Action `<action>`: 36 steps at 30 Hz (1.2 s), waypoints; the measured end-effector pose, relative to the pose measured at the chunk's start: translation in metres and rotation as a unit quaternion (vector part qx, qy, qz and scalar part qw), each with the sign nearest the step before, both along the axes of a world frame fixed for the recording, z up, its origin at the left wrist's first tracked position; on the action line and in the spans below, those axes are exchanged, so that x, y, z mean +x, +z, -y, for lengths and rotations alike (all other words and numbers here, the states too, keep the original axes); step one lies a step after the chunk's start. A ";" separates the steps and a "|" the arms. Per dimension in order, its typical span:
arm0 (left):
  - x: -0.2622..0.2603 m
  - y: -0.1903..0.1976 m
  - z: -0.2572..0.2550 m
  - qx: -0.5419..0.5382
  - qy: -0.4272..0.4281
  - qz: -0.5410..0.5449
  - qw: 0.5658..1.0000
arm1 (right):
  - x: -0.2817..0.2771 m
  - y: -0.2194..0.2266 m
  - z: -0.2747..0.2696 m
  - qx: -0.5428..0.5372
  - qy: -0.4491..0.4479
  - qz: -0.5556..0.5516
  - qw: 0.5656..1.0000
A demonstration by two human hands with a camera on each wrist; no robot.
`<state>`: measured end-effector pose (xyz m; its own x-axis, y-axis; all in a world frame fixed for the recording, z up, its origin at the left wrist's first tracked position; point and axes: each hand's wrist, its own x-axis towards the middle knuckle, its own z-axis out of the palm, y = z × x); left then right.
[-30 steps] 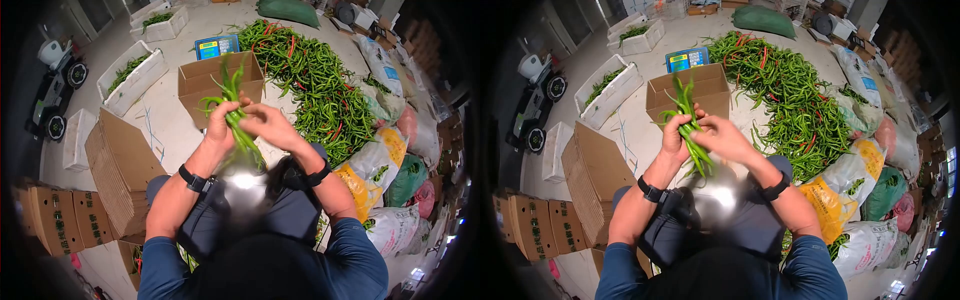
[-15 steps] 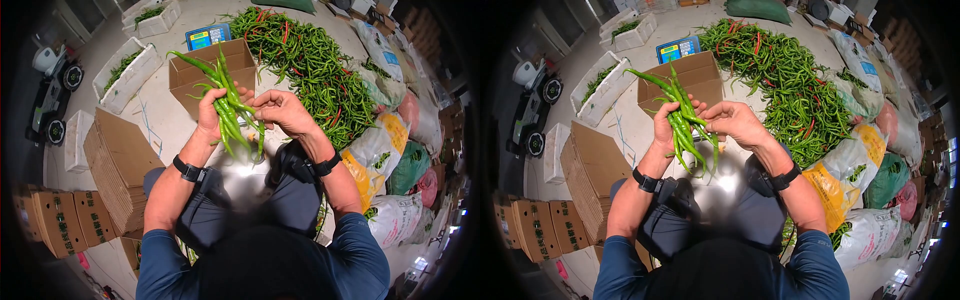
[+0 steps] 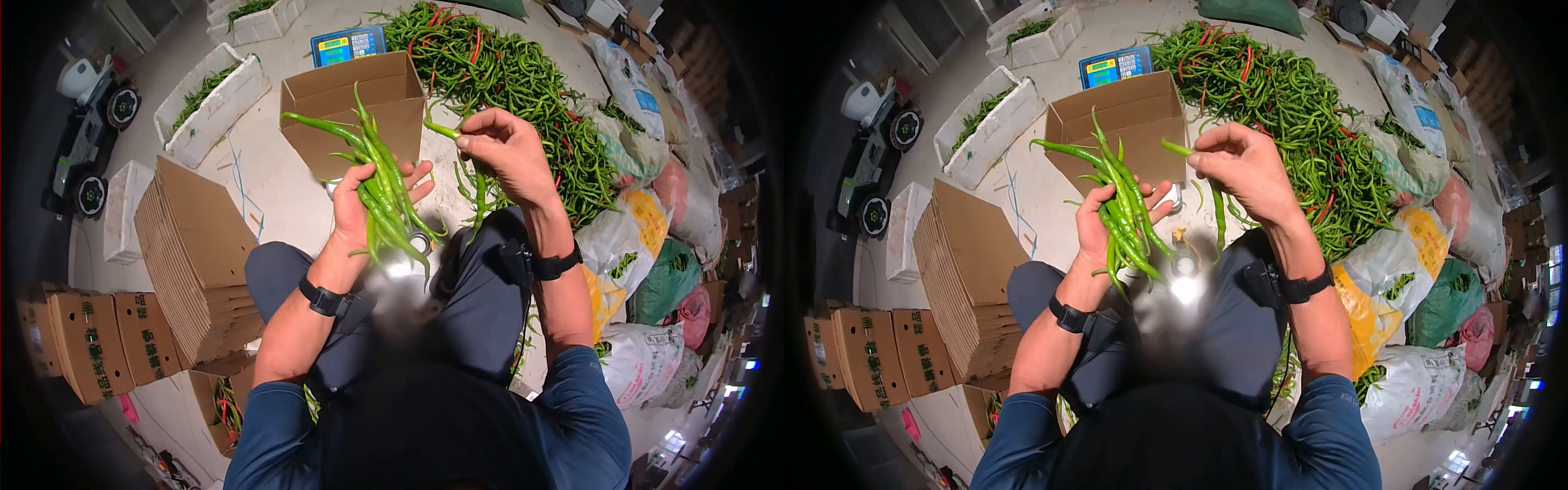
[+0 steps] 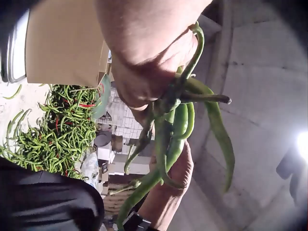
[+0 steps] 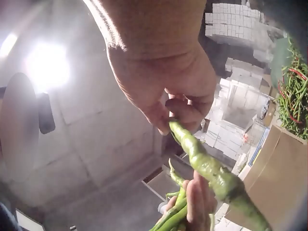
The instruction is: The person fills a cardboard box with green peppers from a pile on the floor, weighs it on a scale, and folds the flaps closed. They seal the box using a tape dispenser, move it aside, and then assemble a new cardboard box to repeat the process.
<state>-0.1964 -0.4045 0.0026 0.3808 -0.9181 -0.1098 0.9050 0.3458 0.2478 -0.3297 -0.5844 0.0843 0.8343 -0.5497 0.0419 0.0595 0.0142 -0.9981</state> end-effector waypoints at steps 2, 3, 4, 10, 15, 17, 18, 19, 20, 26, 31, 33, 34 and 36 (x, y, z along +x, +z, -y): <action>-0.004 -0.001 -0.001 -0.013 -0.010 -0.006 1.000 | 0.008 -0.002 -0.003 -0.045 0.008 0.008 0.999; -0.007 -0.003 -0.001 -0.026 -0.021 -0.010 0.999 | 0.011 -0.002 -0.006 -0.043 0.006 0.004 0.999; -0.009 -0.004 -0.002 -0.024 -0.023 -0.015 0.999 | 0.015 -0.001 -0.009 -0.030 0.017 -0.012 0.999; -0.008 -0.005 -0.002 -0.024 -0.035 -0.036 0.998 | 0.037 -0.014 -0.001 0.040 0.051 -0.021 0.998; -0.002 -0.013 0.000 -0.056 -0.057 -0.052 0.995 | 0.045 -0.018 0.000 0.043 0.065 -0.033 0.996; -0.002 -0.014 0.000 -0.038 -0.065 -0.065 0.995 | 0.048 -0.018 -0.003 0.036 0.077 -0.036 0.996; -0.001 -0.013 0.000 -0.021 -0.074 -0.075 0.994 | 0.048 -0.018 -0.005 0.036 0.090 -0.025 0.995; 0.000 -0.012 0.001 -0.025 -0.074 -0.073 0.994 | 0.049 -0.017 -0.008 0.033 0.104 -0.013 0.994; 0.001 -0.011 -0.001 -0.045 -0.111 -0.067 0.991 | 0.047 -0.014 -0.011 -0.014 0.096 -0.025 0.995; 0.002 -0.015 -0.010 -0.081 -0.127 -0.105 0.983 | 0.039 -0.028 -0.008 0.082 0.098 0.033 0.991; -0.005 -0.010 -0.008 -0.045 -0.104 -0.107 0.988 | 0.032 -0.032 -0.006 0.095 0.098 0.048 0.990; -0.010 -0.004 -0.008 -0.059 -0.101 -0.091 0.989 | 0.032 -0.031 -0.009 0.087 0.088 0.040 0.991; -0.012 -0.002 -0.007 -0.072 -0.097 -0.074 0.990 | 0.032 -0.030 -0.012 0.085 0.089 0.040 0.992; -0.012 -0.024 0.001 -0.090 -0.089 -0.088 0.988 | 0.035 -0.030 -0.025 0.023 0.049 -0.031 0.998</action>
